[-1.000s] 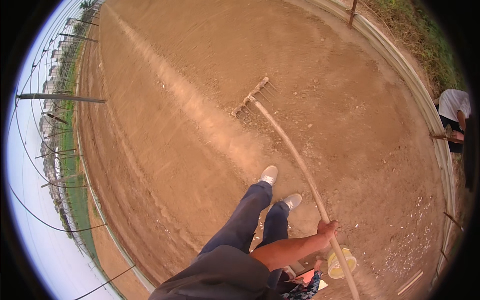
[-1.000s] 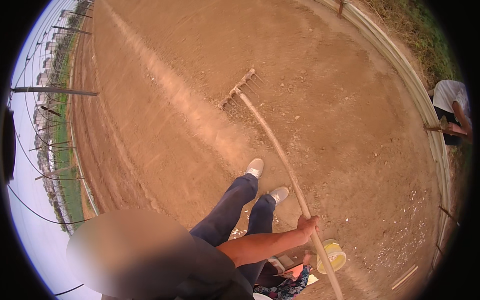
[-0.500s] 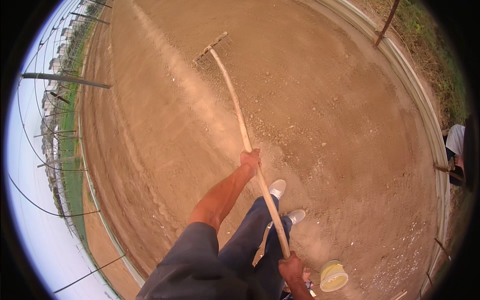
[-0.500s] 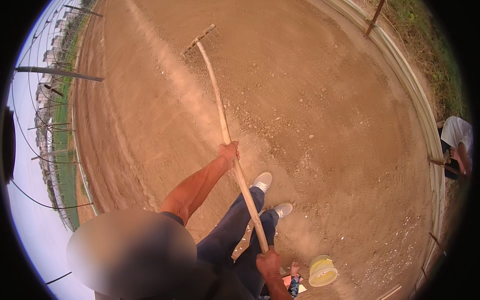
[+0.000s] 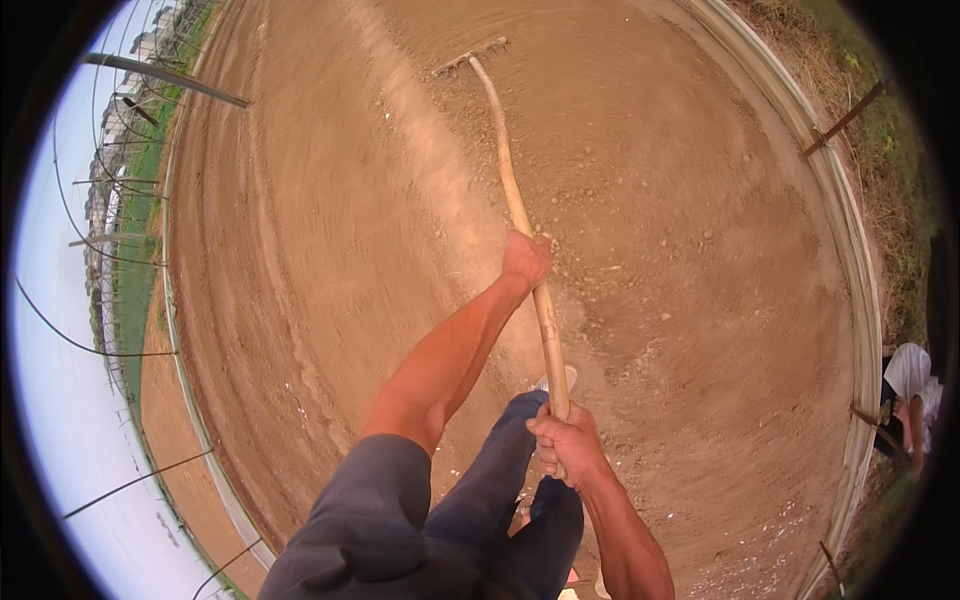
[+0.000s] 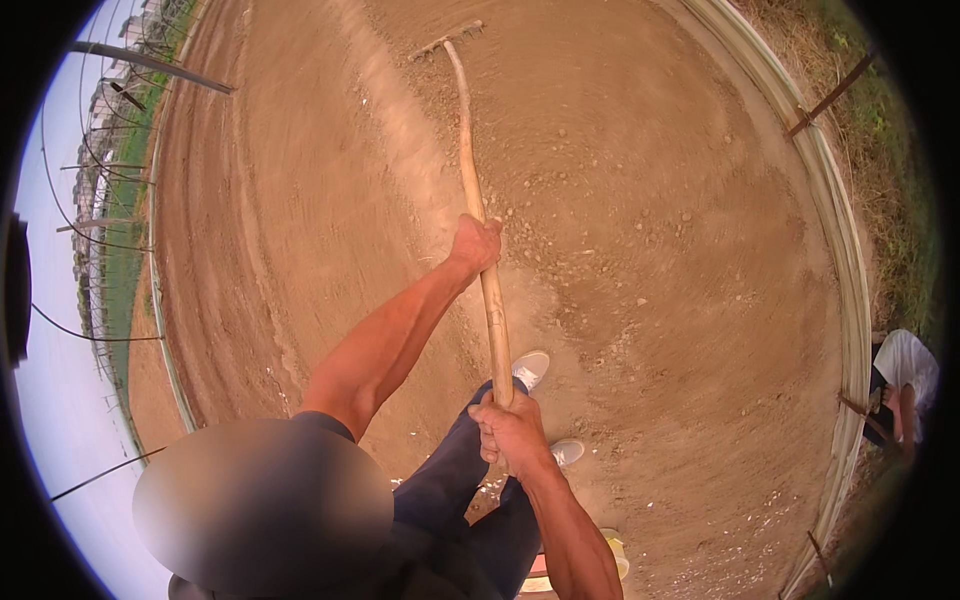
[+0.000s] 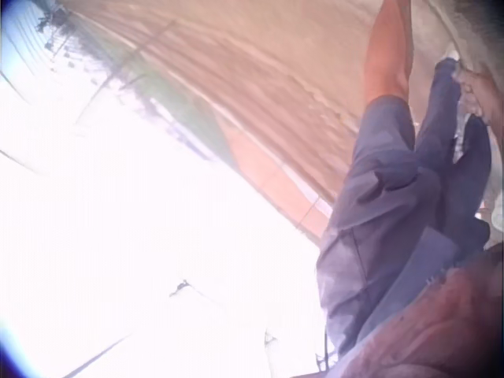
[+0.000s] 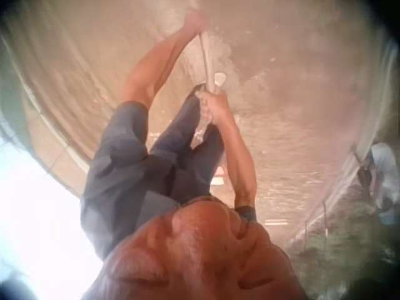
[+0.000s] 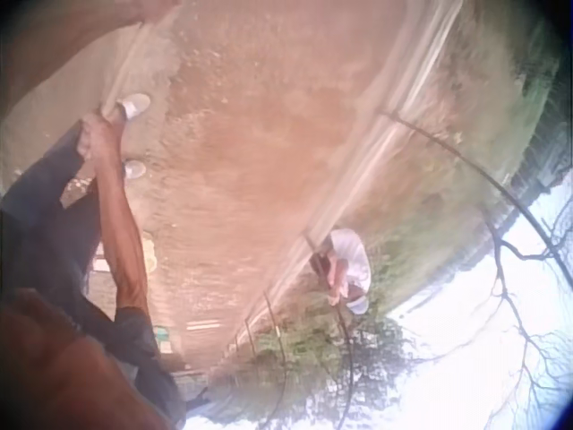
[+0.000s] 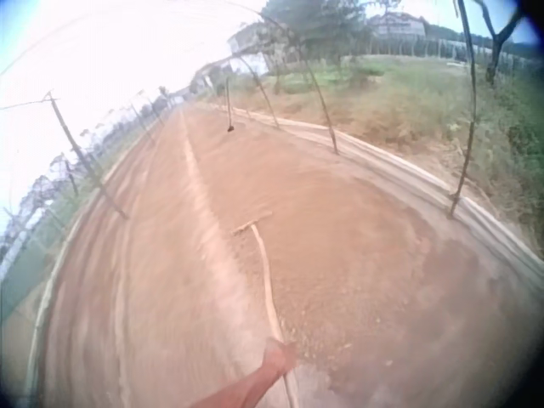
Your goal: The person uses a wooden rake to level and smooth a large patch of soil within a fenced garden bed. The person repeatedly pulls the rake across the ground to break up clumps and create an even surface.
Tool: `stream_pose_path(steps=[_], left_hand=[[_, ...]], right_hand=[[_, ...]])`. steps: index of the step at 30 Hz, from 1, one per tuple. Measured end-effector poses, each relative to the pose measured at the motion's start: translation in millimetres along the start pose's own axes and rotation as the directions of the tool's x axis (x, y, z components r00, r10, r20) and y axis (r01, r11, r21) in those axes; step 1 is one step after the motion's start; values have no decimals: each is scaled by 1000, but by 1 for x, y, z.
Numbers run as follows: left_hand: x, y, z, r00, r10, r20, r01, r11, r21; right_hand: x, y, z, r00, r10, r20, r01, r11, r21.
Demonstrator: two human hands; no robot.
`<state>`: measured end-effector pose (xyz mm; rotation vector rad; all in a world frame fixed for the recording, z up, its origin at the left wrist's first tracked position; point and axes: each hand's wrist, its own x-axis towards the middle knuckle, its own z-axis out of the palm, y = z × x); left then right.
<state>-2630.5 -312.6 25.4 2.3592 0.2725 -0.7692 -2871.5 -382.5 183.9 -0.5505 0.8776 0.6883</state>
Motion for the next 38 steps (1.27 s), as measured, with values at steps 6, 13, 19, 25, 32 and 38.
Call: stream_pose_path(steps=[6, 13, 19, 25, 32, 38], left_hand=[[-45, -19, 52, 1000, -3, -5, 3, 999, 43], [-127, -53, 129, 999, 37, 33, -41, 991, 130], [-169, -153, 244, 967, 112, 230, -181, 935, 305], [-268, -216, 303, 893, -56, 446, 167, 963, -212], [-486, -173, 299, 687, -289, 667, 566, 788, -242], [-582, -201, 293, 452, -396, 800, 702, 711, -45]], right_hand=[[-98, 78, -57, 984, 116, -136, -109, 993, 55], [-199, 184, -151, 972, 169, -161, -150, 981, 124], [-291, 311, -243, 971, -41, -238, 39, 999, -13], [-371, 443, -300, 923, -131, -361, 126, 991, -36], [-460, 634, -321, 788, -258, -559, 14, 915, -403], [-515, 765, -291, 652, -261, -712, -290, 782, -552]])
